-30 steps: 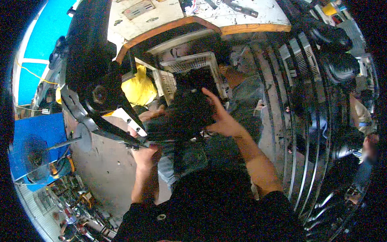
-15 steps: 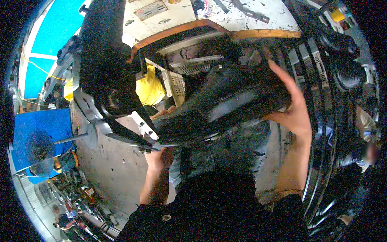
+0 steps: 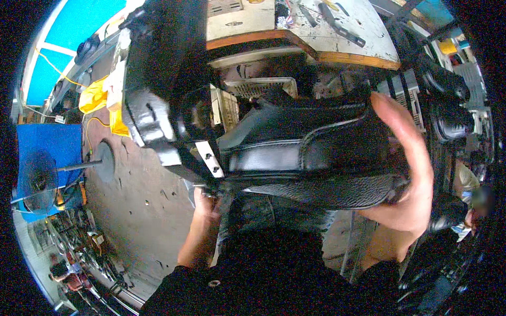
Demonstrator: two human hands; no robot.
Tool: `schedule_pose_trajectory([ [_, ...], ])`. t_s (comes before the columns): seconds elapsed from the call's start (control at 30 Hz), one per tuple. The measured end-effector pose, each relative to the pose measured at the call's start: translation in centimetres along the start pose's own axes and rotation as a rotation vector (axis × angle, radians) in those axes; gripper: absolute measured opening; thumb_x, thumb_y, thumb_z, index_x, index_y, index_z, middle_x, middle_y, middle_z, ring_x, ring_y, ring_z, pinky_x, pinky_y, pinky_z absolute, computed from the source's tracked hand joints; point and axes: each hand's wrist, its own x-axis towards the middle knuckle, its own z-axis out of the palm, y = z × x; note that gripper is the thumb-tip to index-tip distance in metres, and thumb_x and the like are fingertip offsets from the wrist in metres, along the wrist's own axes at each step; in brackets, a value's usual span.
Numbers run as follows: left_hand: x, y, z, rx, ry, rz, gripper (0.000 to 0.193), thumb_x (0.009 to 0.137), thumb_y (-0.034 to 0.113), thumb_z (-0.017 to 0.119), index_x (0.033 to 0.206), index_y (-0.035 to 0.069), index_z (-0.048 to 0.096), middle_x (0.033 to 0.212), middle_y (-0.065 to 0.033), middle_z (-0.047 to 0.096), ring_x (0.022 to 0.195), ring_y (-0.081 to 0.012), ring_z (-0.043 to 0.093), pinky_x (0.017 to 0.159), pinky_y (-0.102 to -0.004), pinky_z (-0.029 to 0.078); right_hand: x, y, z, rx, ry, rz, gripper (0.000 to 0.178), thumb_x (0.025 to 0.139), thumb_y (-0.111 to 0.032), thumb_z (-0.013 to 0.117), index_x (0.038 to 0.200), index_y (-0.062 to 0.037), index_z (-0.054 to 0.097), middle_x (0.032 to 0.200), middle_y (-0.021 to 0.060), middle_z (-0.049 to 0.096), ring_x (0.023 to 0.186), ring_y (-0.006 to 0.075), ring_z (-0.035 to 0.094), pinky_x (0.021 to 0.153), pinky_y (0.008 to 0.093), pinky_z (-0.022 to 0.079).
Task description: The person is using industrial machinery to process or finish shoes on a factory line.
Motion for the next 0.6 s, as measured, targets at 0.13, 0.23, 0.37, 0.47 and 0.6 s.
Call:
schedule_pose_trajectory([
  [0.13,-0.9,1.9,0.0,0.037,0.032,0.168,0.068,0.088,0.026,0.077,0.146,0.01,0.045,0.14,-0.0071,0.057,0.127,-0.024,0.056,0.109,-0.0467,0.045,-0.2,-0.3,3.9,0.17,0.08,0.052,0.105,0.056,-0.008,0.093,0.147,0.0048,0.042,0.153,0.0222,0.043,0.142,0.0329,0.042,0.119,0.0444,0.028],
  [0.23,-1.8,4.2,0.0,0.123,0.078,0.253,0.065,0.088,0.028,0.078,0.143,0.009,0.048,0.14,-0.0078,0.057,0.126,-0.0261,0.057,0.11,-0.0479,0.044,-0.4,-0.4,6.7,0.339,0.066,0.135,0.11,0.056,-0.01,0.095,0.15,0.0042,0.038,0.157,0.0217,0.038,0.143,0.0325,0.039,0.12,0.044,0.027],
  [0.37,-3.6,6.9,-1.6,0.148,0.069,0.397,0.061,0.089,0.03,0.077,0.141,0.011,0.051,0.138,-0.0063,0.059,0.126,-0.025,0.056,0.11,-0.0461,0.042,-0.2,-0.8,10.9,0.58,0.083,0.147,0.11,0.06,-0.014,0.095,0.151,0.0038,0.036,0.159,0.0204,0.035,0.146,0.0314,0.035,0.12,0.0432,0.026],
  [0.47,-4.3,8.4,-1.0,0.203,0.073,0.535,0.057,0.096,0.027,0.067,0.147,0.01,0.046,0.144,-0.0088,0.054,0.132,-0.0256,0.052,0.112,-0.0467,0.039,-0.2,-1.0,12.4,0.6,0.047,0.227,0.104,0.066,-0.018,0.093,0.151,0.0019,0.037,0.156,0.0202,0.038,0.146,0.033,0.035,0.12,0.0429,0.027],
  [0.6,-4.7,9.0,1.3,0.714,0.207,0.89,0.071,0.098,0.03,0.064,0.154,0.003,0.032,0.152,-0.0161,0.046,0.141,-0.0325,0.042,0.119,-0.0499,0.028,2.0,-1.8,13.6,0.546,0.016,0.063,0.1,0.07,-0.021,0.089,0.153,-0.0015,0.036,0.153,0.0207,0.04,0.141,0.0367,0.039,0.117,0.0438,0.03],
])
